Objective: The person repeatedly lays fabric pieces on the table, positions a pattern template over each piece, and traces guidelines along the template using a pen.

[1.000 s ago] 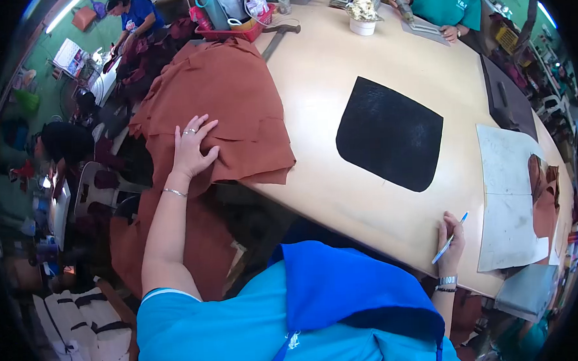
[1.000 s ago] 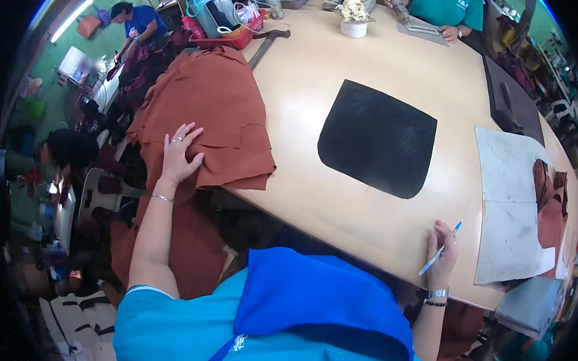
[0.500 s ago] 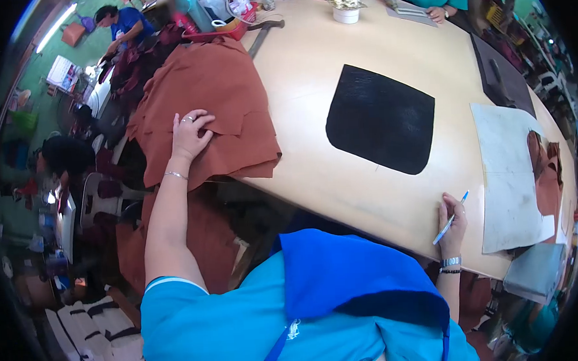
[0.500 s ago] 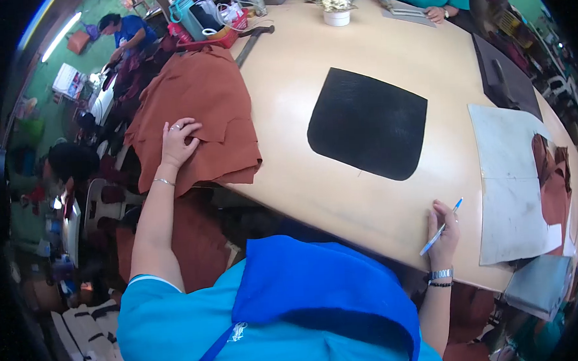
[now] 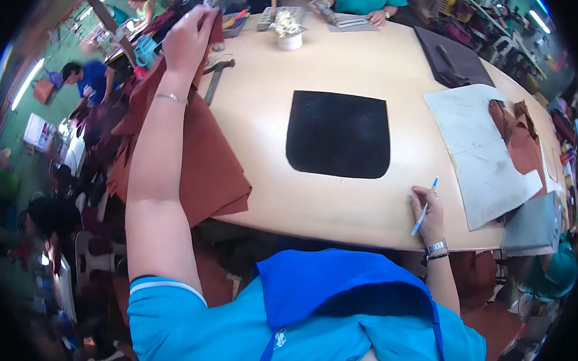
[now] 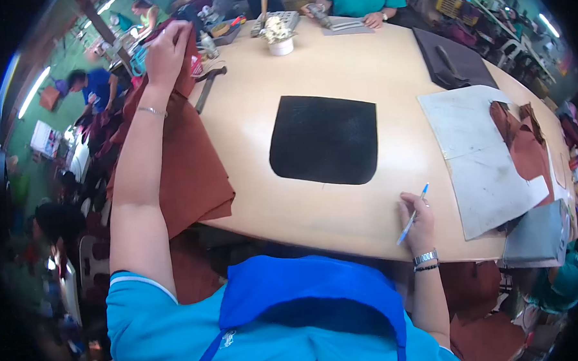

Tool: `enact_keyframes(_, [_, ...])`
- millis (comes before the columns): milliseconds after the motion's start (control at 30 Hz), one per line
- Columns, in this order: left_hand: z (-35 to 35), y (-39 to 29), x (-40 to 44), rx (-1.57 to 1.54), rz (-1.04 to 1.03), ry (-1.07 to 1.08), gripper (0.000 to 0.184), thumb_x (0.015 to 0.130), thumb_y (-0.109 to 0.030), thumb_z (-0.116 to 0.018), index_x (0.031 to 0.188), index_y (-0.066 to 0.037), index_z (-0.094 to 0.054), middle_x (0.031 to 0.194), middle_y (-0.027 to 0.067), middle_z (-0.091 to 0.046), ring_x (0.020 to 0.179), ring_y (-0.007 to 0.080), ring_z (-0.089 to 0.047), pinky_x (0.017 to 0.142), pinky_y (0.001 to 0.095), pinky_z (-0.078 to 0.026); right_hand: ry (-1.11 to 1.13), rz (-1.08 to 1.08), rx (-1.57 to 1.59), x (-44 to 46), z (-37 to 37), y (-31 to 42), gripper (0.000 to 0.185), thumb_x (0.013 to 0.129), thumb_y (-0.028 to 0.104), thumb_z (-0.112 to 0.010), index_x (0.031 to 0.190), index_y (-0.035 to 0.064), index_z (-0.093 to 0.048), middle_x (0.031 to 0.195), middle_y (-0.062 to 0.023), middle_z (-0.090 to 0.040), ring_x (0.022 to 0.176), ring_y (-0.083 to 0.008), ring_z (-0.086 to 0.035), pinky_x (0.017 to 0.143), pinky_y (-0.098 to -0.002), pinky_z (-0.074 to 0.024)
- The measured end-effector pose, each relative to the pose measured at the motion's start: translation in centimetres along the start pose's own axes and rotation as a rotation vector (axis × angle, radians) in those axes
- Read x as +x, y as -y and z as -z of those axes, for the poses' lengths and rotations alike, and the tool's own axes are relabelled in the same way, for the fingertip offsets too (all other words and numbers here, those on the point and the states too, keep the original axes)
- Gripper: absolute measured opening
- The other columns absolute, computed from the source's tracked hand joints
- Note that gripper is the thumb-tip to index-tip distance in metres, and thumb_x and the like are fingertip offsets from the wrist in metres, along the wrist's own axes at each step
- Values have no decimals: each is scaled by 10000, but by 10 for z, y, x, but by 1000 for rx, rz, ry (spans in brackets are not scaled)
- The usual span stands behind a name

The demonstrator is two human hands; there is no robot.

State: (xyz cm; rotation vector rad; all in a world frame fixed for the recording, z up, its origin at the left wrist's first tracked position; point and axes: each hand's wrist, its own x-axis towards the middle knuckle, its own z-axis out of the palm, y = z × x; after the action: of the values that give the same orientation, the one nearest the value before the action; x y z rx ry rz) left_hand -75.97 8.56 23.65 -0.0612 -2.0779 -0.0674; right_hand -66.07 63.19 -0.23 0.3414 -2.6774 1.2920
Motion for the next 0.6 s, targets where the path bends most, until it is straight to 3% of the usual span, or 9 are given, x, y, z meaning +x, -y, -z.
enact_keyframes(100, [-4,-66,47,-134,-138,-126,164,912,-309,-632,986,-176,-693,914,87,-704,840,308,-676,678,373,-529,-97,50,-20,5,1,13,285,867,64,-693,1142,30,-627,1129,-126,-664,1077,-248,-626,942,-340,-477])
enact_keyframes(133, [1,-98,52,-208,-191,-145,156,902,-306,-641,974,-182,-700,909,83,-703,831,305,-676,677,373,-532,-113,91,28,11,1,13,417,844,101,-734,1226,29,-584,1201,-127,-646,1140,-267,-604,988,-369,-452])
enact_keyframes(200, [9,-162,37,-271,-356,-58,149,867,-324,-672,916,-186,-704,799,56,-670,768,297,-665,648,364,-536,-266,275,37,34,4,57,546,763,113,-813,1237,1,-565,1202,-162,-640,1141,-295,-608,997,-377,-463])
enact_keyframes(267, [-1,-218,-7,-138,-421,97,162,844,-329,-687,846,-170,-659,775,59,-650,667,259,-653,546,381,-504,-310,394,70,51,12,107,656,712,170,-860,1265,6,-547,1244,-167,-618,1154,-304,-600,995,-373,-466])
enact_keyframes(333, [-2,-265,-53,-269,-503,216,172,820,-289,-701,795,-148,-606,679,46,-568,605,225,-623,510,370,-485,-293,447,118,60,7,137,647,689,171,-866,1245,20,-573,1168,-159,-652,1087,-305,-629,946,-377,-490])
enact_keyframes(433, [-1,-286,-101,-608,-318,335,119,806,-176,-710,837,-113,-615,766,42,-602,672,228,-644,572,345,-518,-245,493,20,65,5,141,528,670,134,-843,1156,60,-649,920,-135,-701,844,-286,-678,806,-383,-526])
enact_keyframes(467, [-4,-282,-112,-640,-281,339,108,808,-163,-708,854,-110,-625,789,41,-615,689,227,-651,580,338,-521,-203,488,-128,66,7,130,410,677,77,-798,1074,87,-694,749,-111,-676,671,-262,-652,682,-369,-521])
enact_keyframes(600, [0,-244,-159,-591,-114,493,105,798,-111,-692,899,-105,-660,853,48,-653,745,235,-663,617,332,-527,-140,515,-116,56,32,125,348,708,-20,-708,1040,85,-705,735,-126,-662,654,-269,-648,597,-347,-515])
